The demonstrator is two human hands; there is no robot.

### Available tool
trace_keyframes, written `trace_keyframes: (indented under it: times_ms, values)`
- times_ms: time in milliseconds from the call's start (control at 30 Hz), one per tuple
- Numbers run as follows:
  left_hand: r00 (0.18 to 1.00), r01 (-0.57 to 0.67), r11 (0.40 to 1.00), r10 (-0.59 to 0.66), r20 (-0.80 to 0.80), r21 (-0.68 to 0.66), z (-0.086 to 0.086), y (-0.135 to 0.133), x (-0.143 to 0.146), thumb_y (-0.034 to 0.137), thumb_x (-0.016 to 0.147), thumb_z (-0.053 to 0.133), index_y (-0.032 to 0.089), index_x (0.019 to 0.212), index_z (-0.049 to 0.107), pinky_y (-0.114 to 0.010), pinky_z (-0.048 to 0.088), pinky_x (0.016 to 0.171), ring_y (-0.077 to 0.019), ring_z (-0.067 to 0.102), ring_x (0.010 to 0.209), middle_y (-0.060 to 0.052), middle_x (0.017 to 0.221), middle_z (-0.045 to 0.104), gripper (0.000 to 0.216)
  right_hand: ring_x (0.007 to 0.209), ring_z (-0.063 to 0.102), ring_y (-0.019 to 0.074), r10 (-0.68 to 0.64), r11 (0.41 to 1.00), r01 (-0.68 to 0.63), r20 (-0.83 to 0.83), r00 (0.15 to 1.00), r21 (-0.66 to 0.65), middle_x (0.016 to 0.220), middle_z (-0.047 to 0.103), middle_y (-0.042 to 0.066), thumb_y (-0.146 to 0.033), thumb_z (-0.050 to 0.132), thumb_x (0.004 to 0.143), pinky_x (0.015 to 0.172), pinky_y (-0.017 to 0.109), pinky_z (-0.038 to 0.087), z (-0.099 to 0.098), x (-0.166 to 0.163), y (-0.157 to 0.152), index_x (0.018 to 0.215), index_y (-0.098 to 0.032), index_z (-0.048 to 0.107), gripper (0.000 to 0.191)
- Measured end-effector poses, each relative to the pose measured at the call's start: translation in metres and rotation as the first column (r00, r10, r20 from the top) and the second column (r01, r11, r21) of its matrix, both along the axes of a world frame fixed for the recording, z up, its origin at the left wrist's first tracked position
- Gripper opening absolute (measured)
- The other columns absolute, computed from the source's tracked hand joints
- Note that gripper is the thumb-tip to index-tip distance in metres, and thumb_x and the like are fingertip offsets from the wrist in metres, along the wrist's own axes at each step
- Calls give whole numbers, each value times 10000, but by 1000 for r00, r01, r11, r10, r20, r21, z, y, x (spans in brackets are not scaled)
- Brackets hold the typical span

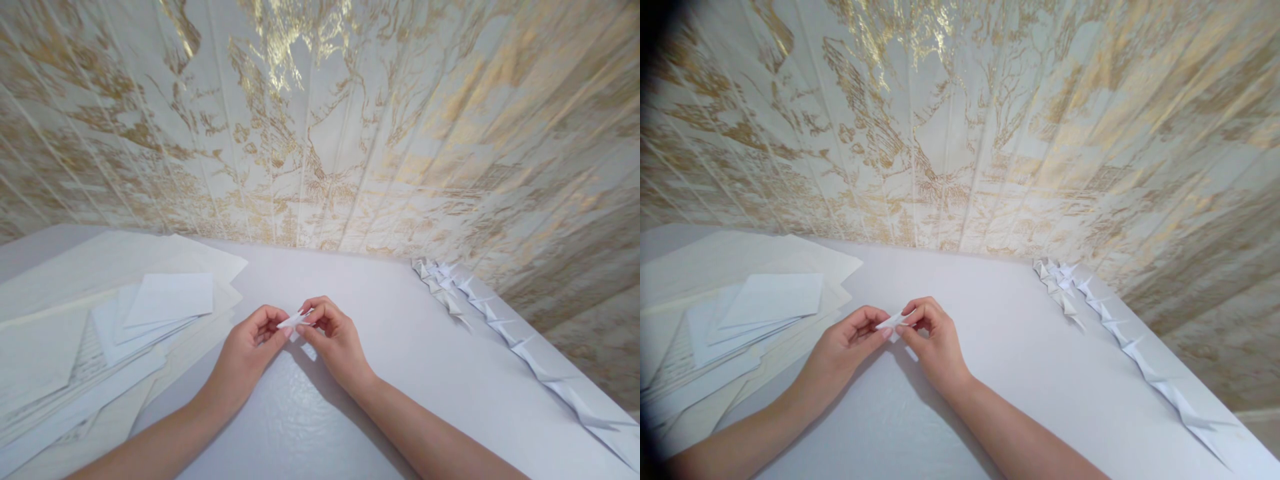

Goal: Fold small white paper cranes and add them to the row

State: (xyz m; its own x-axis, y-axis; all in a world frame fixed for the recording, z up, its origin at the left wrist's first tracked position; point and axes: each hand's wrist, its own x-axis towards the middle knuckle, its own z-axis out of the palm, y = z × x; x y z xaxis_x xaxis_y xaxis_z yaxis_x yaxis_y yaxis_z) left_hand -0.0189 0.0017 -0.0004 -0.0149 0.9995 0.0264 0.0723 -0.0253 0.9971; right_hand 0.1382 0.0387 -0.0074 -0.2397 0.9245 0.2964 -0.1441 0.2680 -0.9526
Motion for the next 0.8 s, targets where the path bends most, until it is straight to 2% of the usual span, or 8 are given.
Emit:
trace_keyframes:
  times_ms: [200, 300, 500, 633, 800]
  values:
    - [1000, -27, 1000, 27, -5, 6, 0, 0, 1, 381, 797, 663, 189, 845, 571, -249, 429, 701, -148, 557, 748, 30, 773, 591, 218, 772, 605, 161, 20, 994, -27, -70, 997, -104, 820, 656, 2, -177, 743, 703, 754, 308, 471, -1, -1, 0, 683, -209, 607, 141]
    - [1000, 8, 1000, -8, 7, -12, 6, -1, 3, 409, 801, 650, 188, 842, 585, -244, 433, 679, -148, 559, 726, 30, 753, 594, 234, 771, 609, 161, 33, 992, -44, -93, 995, -118, 818, 664, 0, -180, 746, 701, 759, 311, 469, -2, -1, 0, 683, -211, 602, 148]
    - [997, 0, 1000, -2, -81, -26, 15, -3, 4, 471, 823, 594, 190, 704, 603, -231, 396, 612, -136, 510, 627, 48, 624, 549, 306, 743, 576, 151, 71, 992, -76, -48, 996, -105, 802, 635, -10, -209, 714, 738, 729, 297, 444, -1, -1, -1, 763, -216, 613, 105]
    - [990, 8, 1000, -11, -143, -20, 12, -3, 2, 469, 816, 612, 188, 713, 640, -233, 372, 622, -142, 509, 645, 39, 651, 579, 300, 699, 534, 142, 50, 995, -47, 28, 998, -86, 762, 588, -29, -243, 710, 760, 677, 277, 414, 1, -1, -3, 840, -224, 590, 146]
    - [980, 7, 998, -20, -197, -67, 8, -4, 2, 498, 806, 612, 185, 705, 633, -228, 333, 565, -132, 459, 589, 49, 606, 525, 329, 710, 532, 150, 26, 999, -26, 32, 999, -21, 771, 576, -25, -230, 667, 793, 680, 284, 408, 3, 1, -4, 867, -232, 565, 126]
